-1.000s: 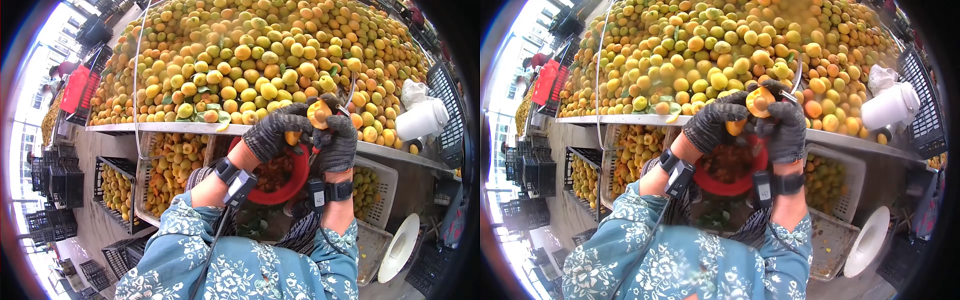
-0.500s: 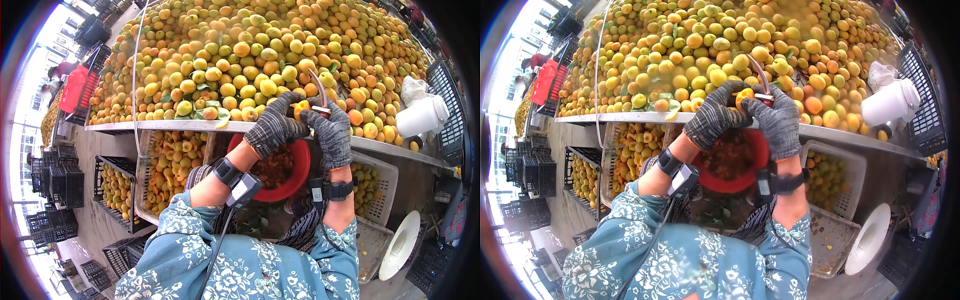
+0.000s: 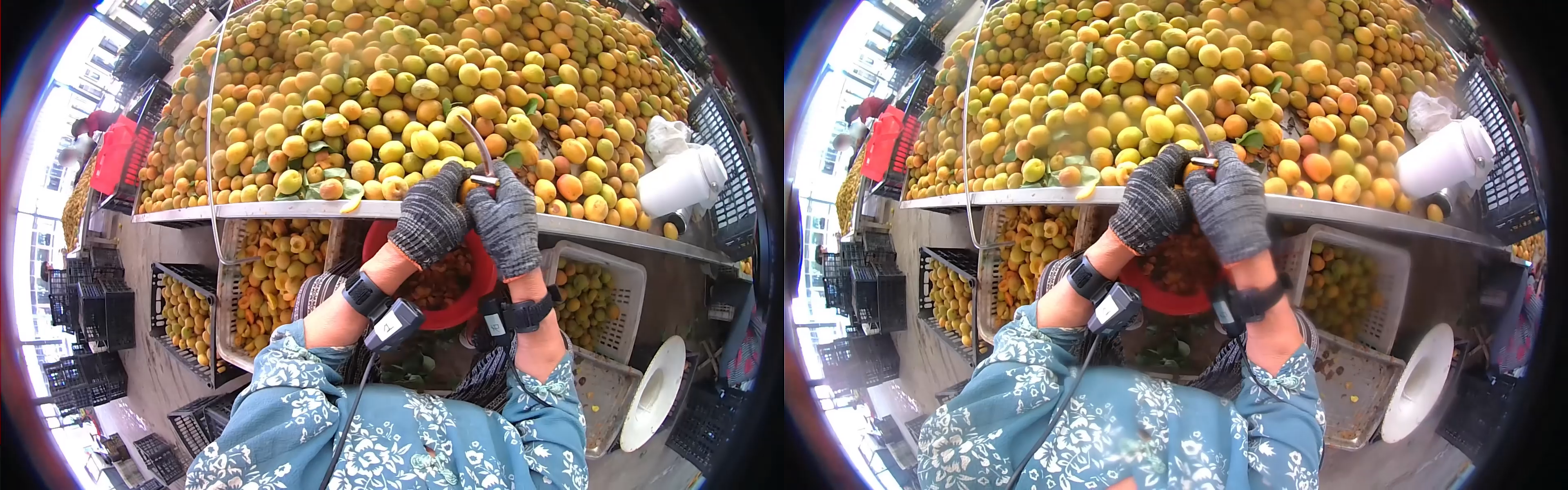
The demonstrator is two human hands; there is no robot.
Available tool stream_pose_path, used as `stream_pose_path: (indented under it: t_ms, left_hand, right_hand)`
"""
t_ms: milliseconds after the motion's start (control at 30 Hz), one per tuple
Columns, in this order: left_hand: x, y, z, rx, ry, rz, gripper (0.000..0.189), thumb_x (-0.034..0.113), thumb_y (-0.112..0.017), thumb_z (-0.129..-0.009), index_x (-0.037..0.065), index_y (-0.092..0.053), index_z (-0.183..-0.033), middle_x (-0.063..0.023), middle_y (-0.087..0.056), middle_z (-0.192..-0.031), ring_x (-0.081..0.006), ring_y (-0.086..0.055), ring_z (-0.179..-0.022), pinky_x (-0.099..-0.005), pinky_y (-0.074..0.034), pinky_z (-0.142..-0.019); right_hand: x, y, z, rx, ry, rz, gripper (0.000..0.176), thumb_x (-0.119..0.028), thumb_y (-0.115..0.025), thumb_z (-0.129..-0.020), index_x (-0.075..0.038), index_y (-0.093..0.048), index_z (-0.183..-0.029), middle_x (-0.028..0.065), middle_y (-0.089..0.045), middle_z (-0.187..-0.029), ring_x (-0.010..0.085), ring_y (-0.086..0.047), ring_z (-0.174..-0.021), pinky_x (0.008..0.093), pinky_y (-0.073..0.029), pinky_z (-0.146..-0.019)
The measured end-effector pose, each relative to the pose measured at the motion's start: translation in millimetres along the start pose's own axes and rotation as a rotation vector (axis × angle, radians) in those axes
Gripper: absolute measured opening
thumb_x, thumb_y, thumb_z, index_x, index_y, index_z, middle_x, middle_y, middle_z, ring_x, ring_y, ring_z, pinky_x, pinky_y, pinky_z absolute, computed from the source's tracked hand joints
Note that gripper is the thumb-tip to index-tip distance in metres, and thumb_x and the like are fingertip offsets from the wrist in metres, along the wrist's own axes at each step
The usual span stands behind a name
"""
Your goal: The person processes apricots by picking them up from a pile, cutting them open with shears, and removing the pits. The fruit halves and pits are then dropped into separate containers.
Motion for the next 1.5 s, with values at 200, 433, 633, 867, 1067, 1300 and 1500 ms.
stream_pose_path:
  t_ms: [200,433,633,867,1067,1300,1500]
  left_hand:
    - [-10.8,-4.6,-8.6,0.033,-0.073,0.033,0.029,0.019,-0.069,-0.078,0.003,-0.06,-0.1,-0.0208,-0.065,-0.077,-0.0364,-0.065,-0.074,-0.0426,-0.05,-0.064]
    - [-36.2,22.9,-5.7,-0.209,0.425,0.772,0.043,0.004,-0.073,-0.067,0.004,-0.064,-0.109,-0.0054,-0.065,-0.078,-0.0113,-0.056,-0.049,-0.0232,-0.044,-0.042]
    - [-42.2,136.3,48.6,-0.118,0.401,0.504,0.043,0.009,-0.073,-0.071,0.003,-0.062,-0.113,-0.0038,-0.065,-0.085,-0.0093,-0.058,-0.062,-0.0224,-0.047,-0.054]
    - [-143.2,236.2,121.9,0.015,0.504,0.015,0.051,0.005,-0.076,-0.073,0.005,-0.06,-0.121,-0.0031,-0.064,-0.093,-0.0102,-0.059,-0.078,-0.0239,-0.051,-0.07]
    - [-80.9,201.7,58.4,0.189,0.32,0.332,0.037,0.006,-0.073,-0.078,0.003,-0.062,-0.113,-0.0062,-0.064,-0.095,-0.0131,-0.06,-0.085,-0.0258,-0.052,-0.077]
    - [-39.1,31.5,-37.4,-0.138,0.031,0.205,0.039,0.025,-0.08,-0.067,0.01,-0.067,-0.1,-0.0052,-0.068,-0.083,-0.0163,-0.064,-0.078,-0.0296,-0.052,-0.073]
    - [-17.7,7.9,-47.7,-0.011,-0.144,-0.267,0.041,0.03,-0.078,-0.064,0.015,-0.068,-0.101,-0.0103,-0.069,-0.095,-0.0295,-0.066,-0.089,-0.0388,-0.052,-0.079]
  right_hand:
    - [8.1,1.8,1.8,0.085,-0.047,0.218,0.027,-0.018,-0.061,-0.082,0.0,-0.06,-0.102,0.0179,-0.066,-0.077,0.0321,-0.066,-0.072,0.0402,-0.051,-0.068]
    - [28.1,-2.9,0.9,-0.134,-0.326,-0.792,0.012,-0.005,-0.058,-0.08,-0.002,-0.063,-0.09,0.0021,-0.059,-0.066,0.0098,-0.053,-0.053,0.0226,-0.043,-0.048]
    - [7.1,-42.4,22.9,-0.491,-0.116,-0.172,0.016,-0.01,-0.067,-0.075,-0.003,-0.067,-0.09,0.0059,-0.065,-0.071,0.0106,-0.059,-0.065,0.0263,-0.049,-0.063]
    - [36.7,57.8,-8.4,0.139,-0.221,-0.735,0.023,-0.02,-0.066,-0.083,-0.003,-0.066,-0.099,0.0079,-0.066,-0.069,0.0067,-0.044,-0.039,0.0215,-0.031,-0.035]
    - [82.5,101.3,-11.5,0.363,-0.405,-0.626,0.025,-0.021,-0.069,-0.079,-0.004,-0.064,-0.098,0.0039,-0.056,-0.06,0.0079,-0.043,-0.036,0.0219,-0.031,-0.032]
    - [105.8,146.3,-10.0,0.477,-0.368,-0.416,0.024,-0.021,-0.065,-0.081,-0.004,-0.062,-0.099,0.0027,-0.063,-0.078,0.0096,-0.056,-0.055,0.0217,-0.04,-0.04]
    - [118.7,190.6,-21.5,0.489,-0.206,0.34,0.03,-0.029,-0.07,-0.075,-0.005,-0.064,-0.092,0.0073,-0.064,-0.076,0.0181,-0.059,-0.062,0.03,-0.046,-0.058]
Point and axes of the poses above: each hand's wrist, its own z-axis away from the middle knuckle, its own y-axis out of the back of the hand, x = y × z, the point moved 10 cm from there along -z, towards the middle knuckle
